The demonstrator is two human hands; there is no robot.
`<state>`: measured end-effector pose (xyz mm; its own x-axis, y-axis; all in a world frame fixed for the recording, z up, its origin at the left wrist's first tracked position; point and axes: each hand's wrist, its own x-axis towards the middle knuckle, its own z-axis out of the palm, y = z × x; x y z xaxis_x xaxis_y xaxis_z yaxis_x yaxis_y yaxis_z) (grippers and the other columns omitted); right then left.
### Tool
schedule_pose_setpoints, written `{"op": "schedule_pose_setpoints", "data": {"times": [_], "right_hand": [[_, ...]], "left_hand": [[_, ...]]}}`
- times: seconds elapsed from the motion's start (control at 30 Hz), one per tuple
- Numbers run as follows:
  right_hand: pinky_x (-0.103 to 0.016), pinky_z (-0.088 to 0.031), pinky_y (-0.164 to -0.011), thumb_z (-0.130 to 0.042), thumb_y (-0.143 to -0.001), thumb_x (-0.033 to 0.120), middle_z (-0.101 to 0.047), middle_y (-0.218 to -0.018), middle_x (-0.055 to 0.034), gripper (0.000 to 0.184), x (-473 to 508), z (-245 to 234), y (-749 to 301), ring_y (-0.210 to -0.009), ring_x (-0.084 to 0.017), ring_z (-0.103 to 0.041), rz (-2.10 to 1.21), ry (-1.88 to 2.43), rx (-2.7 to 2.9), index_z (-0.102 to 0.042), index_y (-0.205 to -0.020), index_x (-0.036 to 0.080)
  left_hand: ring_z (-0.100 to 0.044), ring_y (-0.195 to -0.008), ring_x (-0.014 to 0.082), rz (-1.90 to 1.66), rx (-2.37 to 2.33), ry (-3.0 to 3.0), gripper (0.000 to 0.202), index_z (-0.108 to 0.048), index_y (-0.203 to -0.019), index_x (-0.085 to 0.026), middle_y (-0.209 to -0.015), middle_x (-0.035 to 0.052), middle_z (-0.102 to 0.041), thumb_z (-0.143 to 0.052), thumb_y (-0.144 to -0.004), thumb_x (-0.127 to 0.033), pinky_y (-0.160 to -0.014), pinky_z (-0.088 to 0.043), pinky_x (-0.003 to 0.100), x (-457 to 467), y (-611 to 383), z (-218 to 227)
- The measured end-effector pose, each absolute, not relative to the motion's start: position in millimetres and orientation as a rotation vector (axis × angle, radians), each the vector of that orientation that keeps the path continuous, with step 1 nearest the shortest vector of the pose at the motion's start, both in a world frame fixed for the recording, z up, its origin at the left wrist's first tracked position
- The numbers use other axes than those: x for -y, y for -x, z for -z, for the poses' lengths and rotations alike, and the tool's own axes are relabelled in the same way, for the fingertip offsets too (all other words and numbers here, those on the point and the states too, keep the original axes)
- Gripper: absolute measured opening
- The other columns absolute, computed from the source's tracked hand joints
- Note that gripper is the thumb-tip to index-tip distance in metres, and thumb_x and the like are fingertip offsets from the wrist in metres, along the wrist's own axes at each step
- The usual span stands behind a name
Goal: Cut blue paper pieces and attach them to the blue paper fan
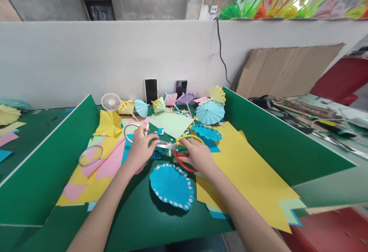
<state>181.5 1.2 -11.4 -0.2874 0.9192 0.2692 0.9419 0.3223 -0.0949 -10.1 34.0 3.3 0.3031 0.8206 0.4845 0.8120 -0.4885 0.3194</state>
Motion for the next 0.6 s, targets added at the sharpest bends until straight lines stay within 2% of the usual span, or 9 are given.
{"op": "schedule_pose_setpoints", "data": {"times": [0.4, 0.6], "right_hand": [[-0.024, -0.030, -0.053, -0.054, -0.070, 0.045, -0.060, -0.080, -0.0063, 0.037, -1.3, 11.8, -180.5, -0.074, -0.020, -0.056, 0.025, 1.758, 2.317, -0.051, -0.096, 0.018], [-0.024, -0.032, -0.056, -0.052, -0.071, 0.046, -0.059, -0.082, -0.0070, 0.037, -3.0, 13.4, -183.2, -0.077, -0.020, -0.055, -0.033, 1.820, 2.315, -0.052, -0.097, 0.019]], "left_hand": [[-0.040, -0.097, 0.0228, -0.950, -1.572, -2.570, 0.012, -0.056, -0.068, -0.017, -0.092, 0.0073, -0.039, -0.046, -0.075, -0.019, -0.082, -0.037, 0.038, -32.7, 3.7, 0.7], [-0.042, -0.093, 0.0215, -1.171, -1.666, -2.407, 0.010, -0.054, -0.069, -0.016, -0.090, 0.0072, -0.040, -0.045, -0.074, -0.017, -0.083, -0.037, 0.038, -35.1, 6.9, -3.1]]}}
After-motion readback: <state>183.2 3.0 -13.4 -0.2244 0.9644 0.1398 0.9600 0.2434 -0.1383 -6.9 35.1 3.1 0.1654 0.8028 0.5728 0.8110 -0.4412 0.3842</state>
